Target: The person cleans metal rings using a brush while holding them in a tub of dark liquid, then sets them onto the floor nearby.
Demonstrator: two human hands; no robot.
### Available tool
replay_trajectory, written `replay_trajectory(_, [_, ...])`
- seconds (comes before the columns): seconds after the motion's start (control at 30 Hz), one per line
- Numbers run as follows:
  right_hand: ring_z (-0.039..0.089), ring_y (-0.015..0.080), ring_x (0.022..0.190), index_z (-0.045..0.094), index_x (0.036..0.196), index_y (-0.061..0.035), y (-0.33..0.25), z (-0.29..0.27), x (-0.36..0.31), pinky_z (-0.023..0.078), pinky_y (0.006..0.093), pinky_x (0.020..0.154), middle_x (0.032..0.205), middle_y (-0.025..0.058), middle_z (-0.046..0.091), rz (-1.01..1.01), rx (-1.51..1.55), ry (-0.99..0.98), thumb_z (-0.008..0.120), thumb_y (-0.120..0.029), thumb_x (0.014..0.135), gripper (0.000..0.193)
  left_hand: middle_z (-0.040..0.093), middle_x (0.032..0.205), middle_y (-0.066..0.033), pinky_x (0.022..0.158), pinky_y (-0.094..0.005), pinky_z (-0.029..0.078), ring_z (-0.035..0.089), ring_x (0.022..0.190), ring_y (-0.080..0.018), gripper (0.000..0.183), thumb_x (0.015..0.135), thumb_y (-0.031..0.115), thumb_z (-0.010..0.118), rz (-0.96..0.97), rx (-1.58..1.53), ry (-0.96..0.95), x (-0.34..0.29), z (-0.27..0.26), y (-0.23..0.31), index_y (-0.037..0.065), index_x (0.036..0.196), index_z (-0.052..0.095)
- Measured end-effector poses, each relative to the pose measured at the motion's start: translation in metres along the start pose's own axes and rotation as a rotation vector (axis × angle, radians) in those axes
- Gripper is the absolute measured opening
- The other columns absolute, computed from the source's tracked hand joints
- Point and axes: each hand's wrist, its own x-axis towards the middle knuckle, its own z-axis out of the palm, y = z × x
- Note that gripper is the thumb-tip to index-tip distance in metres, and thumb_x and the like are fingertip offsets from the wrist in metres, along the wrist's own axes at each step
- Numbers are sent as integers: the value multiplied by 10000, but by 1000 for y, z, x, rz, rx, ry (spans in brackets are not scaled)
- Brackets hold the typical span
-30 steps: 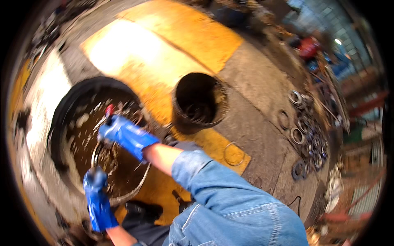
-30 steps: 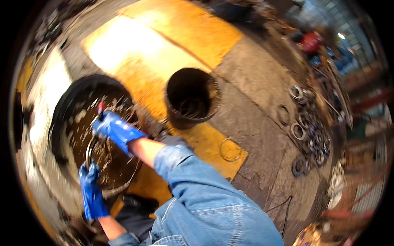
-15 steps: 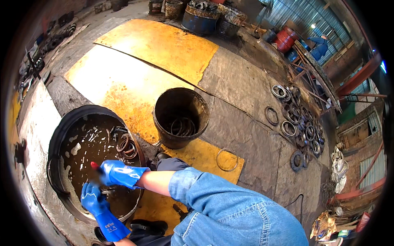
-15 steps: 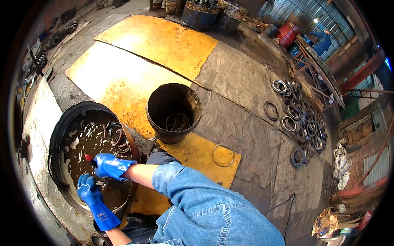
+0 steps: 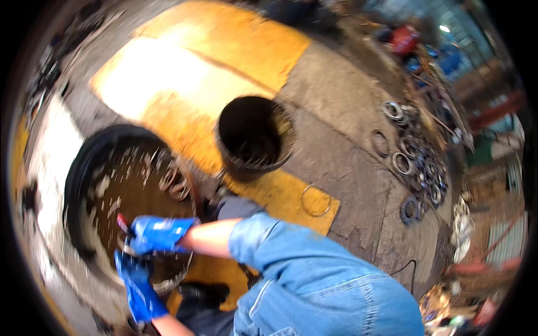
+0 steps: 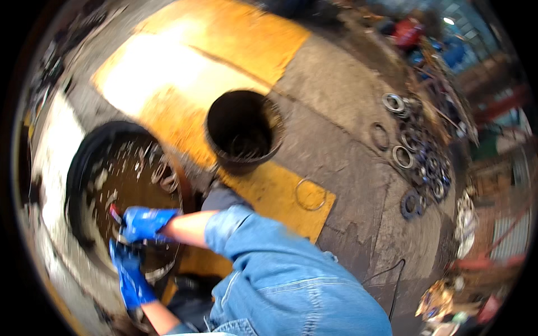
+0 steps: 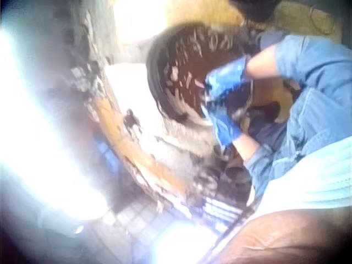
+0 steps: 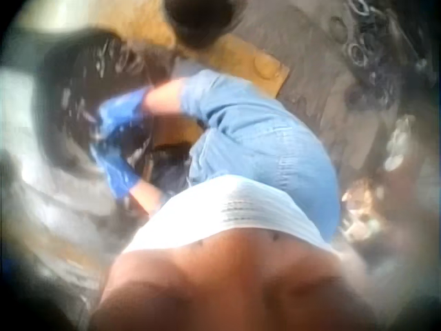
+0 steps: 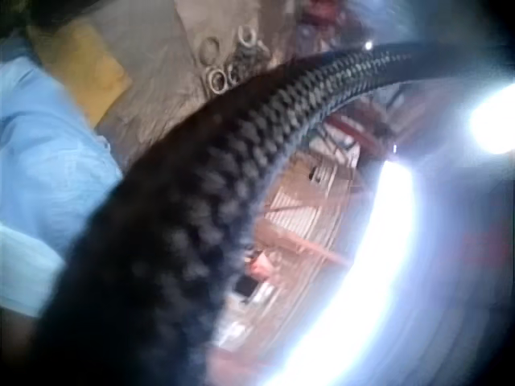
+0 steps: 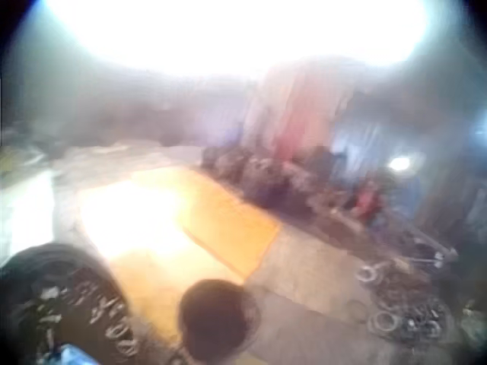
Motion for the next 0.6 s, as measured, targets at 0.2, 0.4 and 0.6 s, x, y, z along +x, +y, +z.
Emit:
replay_trajectory(0.2, [648, 152, 722, 777, 918, -42, -5, 34, 19, 530, 337, 704, 767, 93, 723, 144, -65, -127, 699, -528, 927, 492, 728, 1229, -146, 1020, -465, 566, 691, 1125, -295, 461, 1024, 342, 644, 132, 192, -200, -27, 18, 22, 18, 1352, 656])
replay_trajectory(0.4, [749, 348, 1016, 796, 1076, -128, 11, 50, 43, 574, 425, 896, 1038, 171, 777, 373, -962, -326, 675, -425, 901, 365, 769, 1047, -104, 872, -393, 608, 725, 947, -224, 332, 1037, 258, 663, 197, 131, -174, -50, 24, 12, 29, 1271, 714])
replay_trajectory(0.6, [754, 372, 1068, 786, 1089, -34, 39, 10, 37, 619, 436, 892, 1074, 206, 771, 133, -1060, -79, 791, -243, 750, 398, 434, 714, 85, 625, -279, 422, 430, 640, -90, 377, 1080, 251, 601, 0, 97, -110, -41, 62, -4, 69, 1410, 615])
